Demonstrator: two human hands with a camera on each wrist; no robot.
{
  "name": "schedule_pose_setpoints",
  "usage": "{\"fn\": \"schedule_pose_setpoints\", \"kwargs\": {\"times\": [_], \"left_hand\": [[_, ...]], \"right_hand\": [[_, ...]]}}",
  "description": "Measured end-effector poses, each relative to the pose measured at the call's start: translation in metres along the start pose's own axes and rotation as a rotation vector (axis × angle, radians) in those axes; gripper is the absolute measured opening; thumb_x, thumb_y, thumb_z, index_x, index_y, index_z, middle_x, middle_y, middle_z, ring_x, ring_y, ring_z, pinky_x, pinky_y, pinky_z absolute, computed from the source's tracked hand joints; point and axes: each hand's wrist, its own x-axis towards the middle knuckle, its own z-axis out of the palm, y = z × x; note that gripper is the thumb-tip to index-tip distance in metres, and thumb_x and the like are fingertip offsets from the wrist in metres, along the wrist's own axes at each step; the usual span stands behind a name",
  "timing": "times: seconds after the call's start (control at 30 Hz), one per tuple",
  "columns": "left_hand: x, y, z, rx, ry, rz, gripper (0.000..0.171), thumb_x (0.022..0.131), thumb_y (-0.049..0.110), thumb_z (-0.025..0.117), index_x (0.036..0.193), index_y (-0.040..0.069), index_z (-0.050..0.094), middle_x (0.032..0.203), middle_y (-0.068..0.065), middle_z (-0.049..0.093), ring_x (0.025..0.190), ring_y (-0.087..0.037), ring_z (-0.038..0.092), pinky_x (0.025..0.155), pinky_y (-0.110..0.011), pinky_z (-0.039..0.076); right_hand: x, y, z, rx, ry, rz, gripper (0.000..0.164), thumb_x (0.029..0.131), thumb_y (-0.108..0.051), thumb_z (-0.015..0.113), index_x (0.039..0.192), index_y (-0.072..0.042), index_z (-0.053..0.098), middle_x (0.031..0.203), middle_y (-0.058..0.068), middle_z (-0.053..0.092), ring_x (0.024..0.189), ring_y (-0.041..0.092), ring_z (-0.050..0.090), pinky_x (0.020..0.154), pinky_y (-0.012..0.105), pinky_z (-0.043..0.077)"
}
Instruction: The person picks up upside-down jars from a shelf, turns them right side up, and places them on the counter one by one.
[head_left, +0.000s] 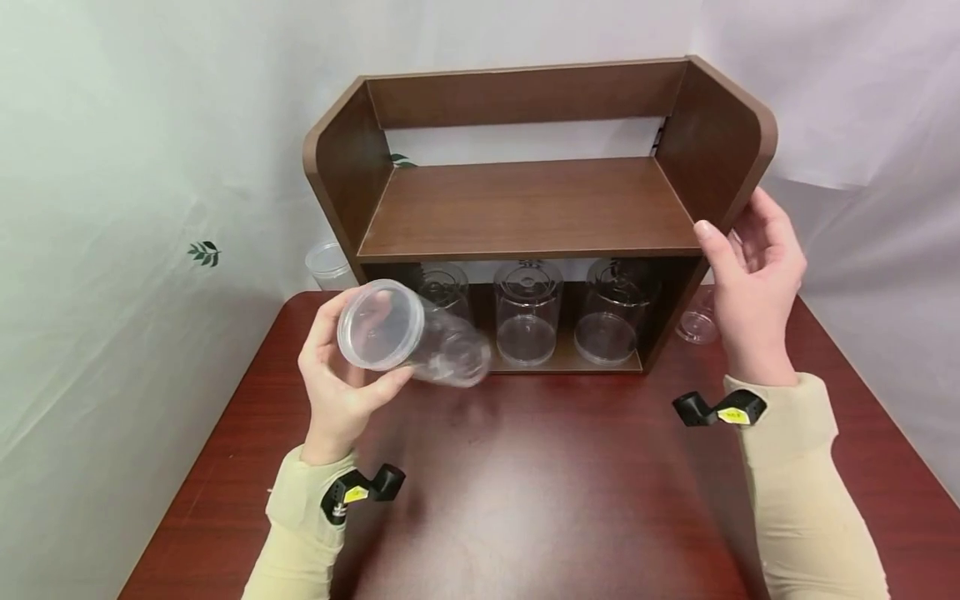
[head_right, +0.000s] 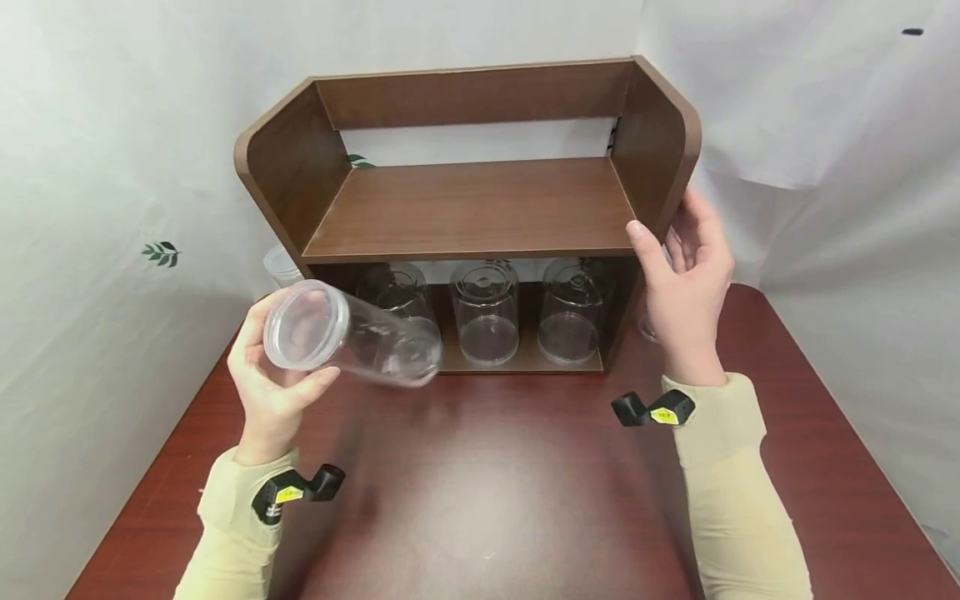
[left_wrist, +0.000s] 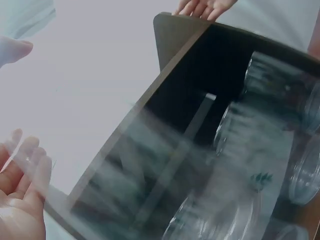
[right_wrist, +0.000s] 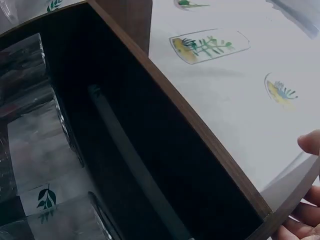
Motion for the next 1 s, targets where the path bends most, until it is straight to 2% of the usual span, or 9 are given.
{"fn": "schedule_pose_setpoints", "kwargs": {"times": [0.13,0.23,0.37,0.5,0.6,0.67,0.83,0.9,1.0], "left_hand": [[0.002,0.005,-0.01,-0.017,0.058,0.018,0.08,0.058,-0.007,0.092,0.128,-0.018,0.056,0.124,-0.029,0.06,0.112,-0.042,0.056,0.097,-0.041,0.049],[0.006,0.01,-0.021,-0.026,0.123,0.037,0.08,0.057,-0.004,0.096,0.126,-0.019,0.057,0.121,-0.03,0.062,0.11,-0.042,0.056,0.094,-0.04,0.051],[0.012,0.017,-0.036,-0.016,0.192,0.061,0.079,0.053,-0.011,0.095,0.123,-0.02,0.058,0.12,-0.031,0.063,0.109,-0.042,0.057,0.092,-0.038,0.054],[0.019,0.025,-0.05,0.045,0.241,0.076,0.074,0.053,-0.02,0.088,0.121,-0.021,0.059,0.119,-0.032,0.063,0.108,-0.041,0.059,0.093,-0.037,0.052],[0.022,0.031,-0.055,0.143,0.282,0.054,0.07,0.056,-0.024,0.085,0.122,-0.018,0.061,0.121,-0.032,0.063,0.108,-0.039,0.06,0.097,-0.035,0.051],[0.023,0.035,-0.057,0.259,0.325,0.019,0.069,0.058,-0.023,0.085,0.123,-0.014,0.064,0.123,-0.03,0.063,0.109,-0.037,0.061,0.099,-0.034,0.051],[0.026,0.034,-0.066,0.641,0.467,-0.101,0.067,0.066,-0.005,0.093,0.127,0.004,0.069,0.123,-0.015,0.067,0.107,-0.025,0.065,0.099,-0.029,0.051],[0.027,0.029,-0.075,0.703,0.511,-0.14,0.068,0.065,0.0,0.095,0.128,0.009,0.07,0.121,-0.011,0.069,0.106,-0.022,0.066,0.097,-0.028,0.052],[0.028,0.021,-0.087,0.697,0.546,-0.186,0.07,0.063,0.002,0.097,0.127,0.011,0.07,0.122,-0.01,0.068,0.108,-0.022,0.066,0.097,-0.027,0.052]], "right_hand": [[0.002,0.007,-0.004,-0.065,0.036,-0.006,0.043,0.089,0.005,0.074,0.131,-0.002,0.068,0.129,0.019,0.066,0.12,0.026,0.062,0.107,0.032,0.045],[0.003,0.006,-0.002,-0.138,0.067,-0.041,0.039,0.089,0.004,0.074,0.127,-0.004,0.071,0.127,0.018,0.067,0.116,0.025,0.065,0.105,0.031,0.047],[0.002,0.004,0.001,-0.248,0.103,-0.099,0.036,0.088,0.004,0.073,0.123,-0.006,0.074,0.122,0.018,0.069,0.109,0.024,0.069,0.099,0.031,0.051],[0.004,0.006,-0.003,-0.436,0.091,-0.164,0.035,0.09,-0.002,0.074,0.124,-0.012,0.074,0.118,0.013,0.072,0.102,0.017,0.071,0.093,0.027,0.054],[0.006,0.009,-0.009,-0.564,0.071,-0.193,0.035,0.091,-0.008,0.076,0.125,-0.017,0.074,0.116,0.008,0.073,0.099,0.011,0.071,0.09,0.024,0.055],[0.007,0.009,-0.012,-0.6,0.06,-0.197,0.036,0.091,-0.01,0.077,0.125,-0.018,0.074,0.116,0.006,0.073,0.099,0.01,0.071,0.089,0.023,0.055],[0.008,0.009,-0.014,-0.679,0.034,-0.221,0.035,0.093,-0.014,0.076,0.126,-0.021,0.073,0.115,0.003,0.073,0.097,0.004,0.07,0.087,0.02,0.055],[0.007,0.009,-0.014,-0.692,0.03,-0.226,0.034,0.093,-0.015,0.076,0.126,-0.021,0.073,0.115,0.003,0.074,0.096,0.003,0.07,0.086,0.019,0.055],[0.007,0.009,-0.015,-0.707,0.029,-0.226,0.034,0.093,-0.016,0.076,0.126,-0.021,0.074,0.115,0.003,0.074,0.096,0.002,0.07,0.086,0.019,0.055]]}}
